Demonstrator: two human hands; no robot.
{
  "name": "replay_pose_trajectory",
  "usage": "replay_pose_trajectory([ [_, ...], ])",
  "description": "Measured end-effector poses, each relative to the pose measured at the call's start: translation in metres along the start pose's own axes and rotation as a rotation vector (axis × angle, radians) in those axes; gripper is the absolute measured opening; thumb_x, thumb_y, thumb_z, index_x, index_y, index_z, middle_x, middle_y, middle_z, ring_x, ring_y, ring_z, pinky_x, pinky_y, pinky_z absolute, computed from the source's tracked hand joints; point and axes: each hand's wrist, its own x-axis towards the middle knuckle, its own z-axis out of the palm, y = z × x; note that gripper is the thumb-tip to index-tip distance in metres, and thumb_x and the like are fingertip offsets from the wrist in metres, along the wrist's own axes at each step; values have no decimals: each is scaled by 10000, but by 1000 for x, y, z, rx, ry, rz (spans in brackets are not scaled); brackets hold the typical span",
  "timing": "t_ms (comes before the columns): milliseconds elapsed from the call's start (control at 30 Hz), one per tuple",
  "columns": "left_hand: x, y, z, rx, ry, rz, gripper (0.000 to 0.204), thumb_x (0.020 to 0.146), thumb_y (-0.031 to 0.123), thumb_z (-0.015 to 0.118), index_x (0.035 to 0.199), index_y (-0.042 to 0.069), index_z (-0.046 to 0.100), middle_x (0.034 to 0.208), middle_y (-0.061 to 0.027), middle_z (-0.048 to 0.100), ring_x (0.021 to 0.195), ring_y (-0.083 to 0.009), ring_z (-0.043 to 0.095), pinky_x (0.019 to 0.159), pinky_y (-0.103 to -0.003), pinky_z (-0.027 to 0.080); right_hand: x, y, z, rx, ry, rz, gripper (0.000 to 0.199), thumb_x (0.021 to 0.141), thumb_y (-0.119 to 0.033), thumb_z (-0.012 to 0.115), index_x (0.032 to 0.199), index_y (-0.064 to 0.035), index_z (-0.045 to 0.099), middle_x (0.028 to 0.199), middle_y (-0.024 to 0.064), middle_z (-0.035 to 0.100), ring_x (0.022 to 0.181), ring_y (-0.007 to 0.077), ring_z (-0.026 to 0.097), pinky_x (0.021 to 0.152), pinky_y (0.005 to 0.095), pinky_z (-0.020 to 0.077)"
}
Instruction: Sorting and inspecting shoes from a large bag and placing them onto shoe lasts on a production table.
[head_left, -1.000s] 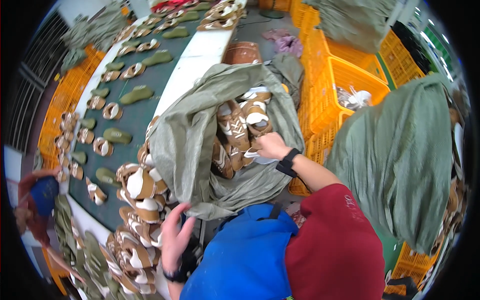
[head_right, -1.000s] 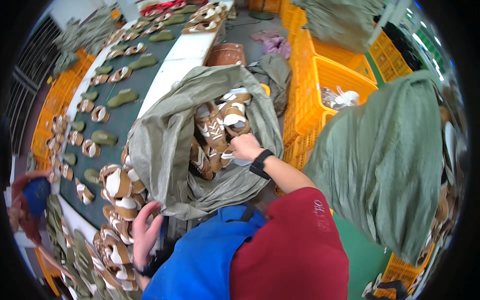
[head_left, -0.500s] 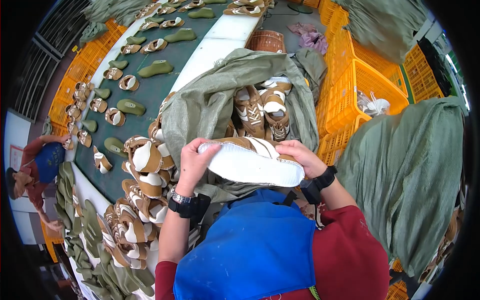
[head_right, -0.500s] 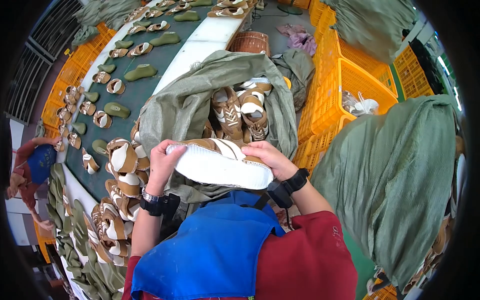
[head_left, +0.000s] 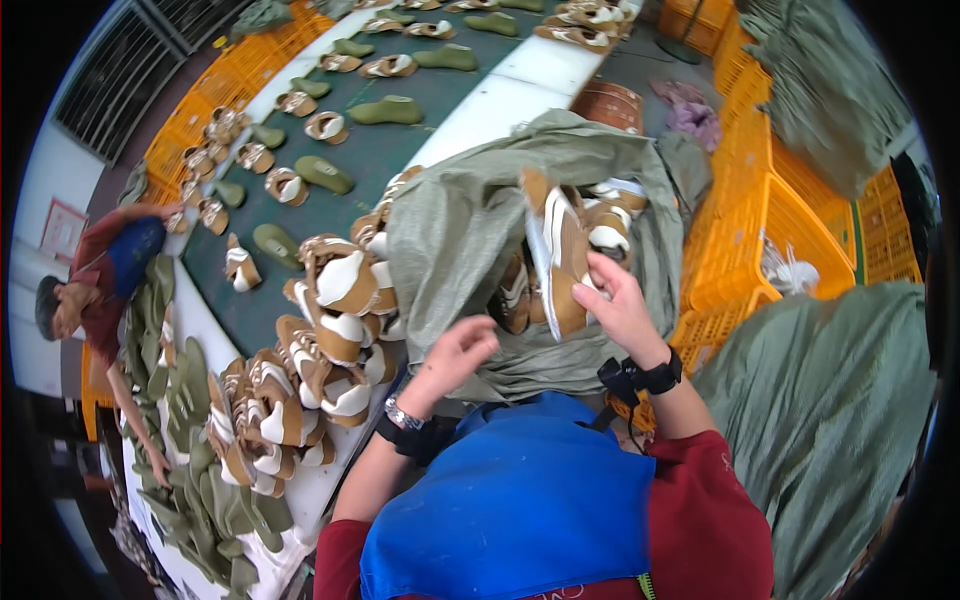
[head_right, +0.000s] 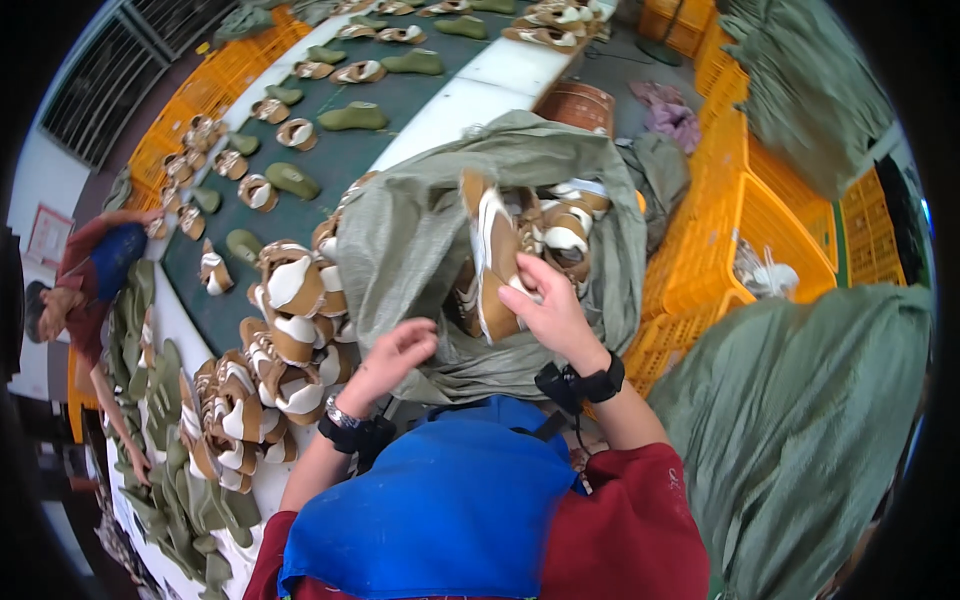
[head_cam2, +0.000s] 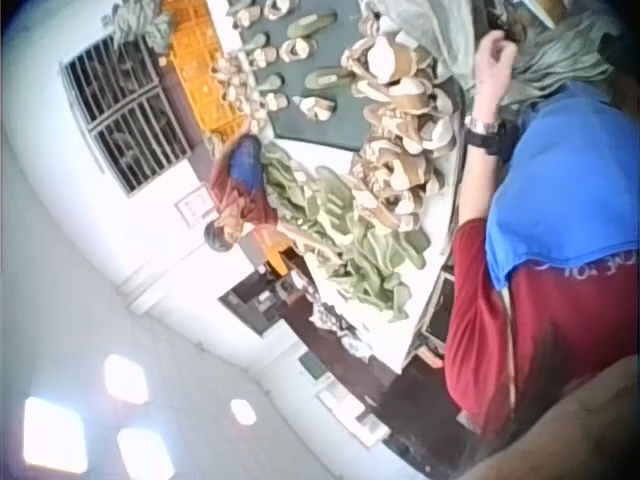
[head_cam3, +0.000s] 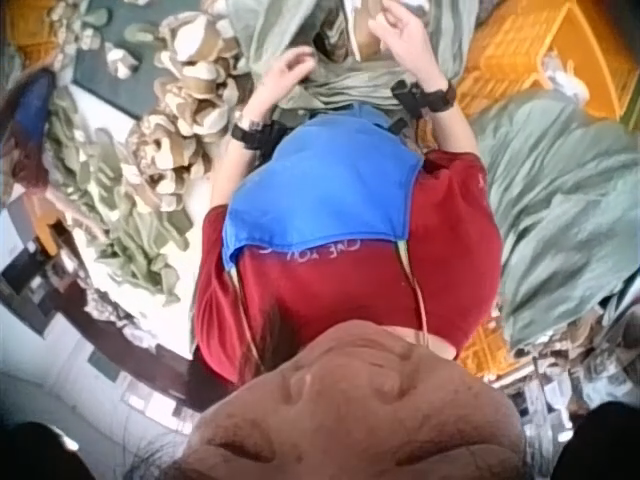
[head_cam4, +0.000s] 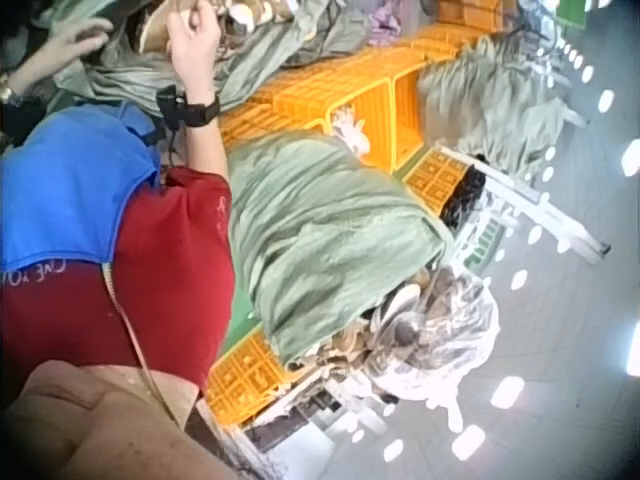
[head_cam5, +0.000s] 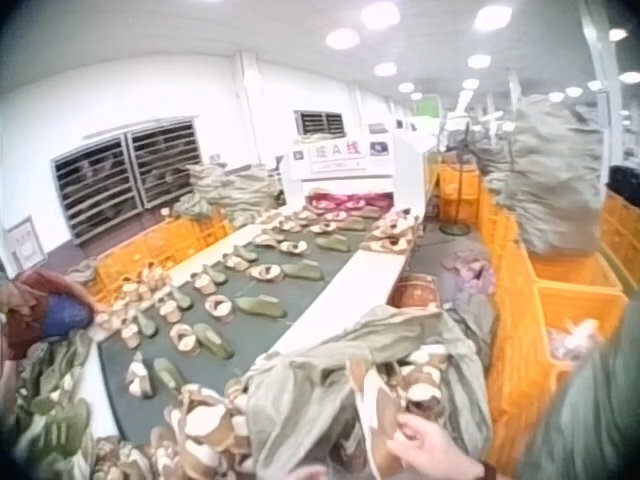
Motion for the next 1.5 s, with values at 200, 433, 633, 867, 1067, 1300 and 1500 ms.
replay_pose_trajectory([
  [200, -33, 6, 9, 308, 85, 35, 348, 814, 215, 592, 1089, 9, 540, 939, -129, 633, 857, -225, 613, 762, -319, 467, 82, -101, 41, -147, 190, -1002, 370, 801, -216, 582, 1132, -64, 521, 950, 172, 603, 873, 285, 578, 727, 364, 465],
  [433, -40, -6, 9, 333, 156, 21, 316, 806, 138, 587, 1091, 10, 539, 942, -126, 631, 890, -229, 604, 781, -312, 465, 148, -70, 147, -677, -483, -881, 130, 699, -146, 557, 761, -39, 599, 726, 162, 606, 737, 335, 594, 670, 419, 459],
  [633, -24, -5, 12, 435, 145, 19, 301, 803, 105, 588, 1078, -10, 545, 941, -135, 631, 889, -220, 608, 797, -304, 464, 128, -68, 119, -614, -83, -1045, 220, 702, -214, 605, 817, -27, 619, 795, 135, 623, 794, 301, 590, 774, 399, 429],
  [867, 19, -16, 16, 598, 39, 225, 310, 766, 132, 602, 1039, -8, 559, 960, -184, 600, 899, -317, 577, 788, -363, 454, 174, 135, -17, -108, 49, -140, 202, 796, -191, 572, 748, 0, 617, 676, 72, 623, 554, 91, 543, 538, 234, 443],
  [1067, 31, -55, 8, 936, 30, 112, 579, 706, 173, 654, 1222, 35, 431, 1156, -202, 512, 1118, -396, 420, 951, -412, 357, 142, 259, 42, 133, -510, 614, 315, 774, -357, 631, 871, -61, 581, 636, 0, 535, 502, 78, 477, 428, 221, 371],
  [1300, 27, -59, 4, 839, 21, 127, 477, 703, 142, 648, 1135, 7, 498, 1123, -205, 523, 1080, -378, 451, 935, -408, 372, 130, 223, 126, 771, 70, 545, 451, 744, -223, 671, 1135, -81, 496, 1023, 42, 583, 871, 169, 555, 642, 334, 453],
  [1500, 40, -52, 2, 808, 48, 114, 484, 713, 120, 635, 1153, -1, 472, 1110, -219, 520, 1064, -383, 462, 901, -401, 396, 35, 197, 4, 633, -572, 469, 448, 778, -186, 647, 1157, -19, 476, 1037, 78, 578, 846, 142, 592, 658, 295, 515],
])
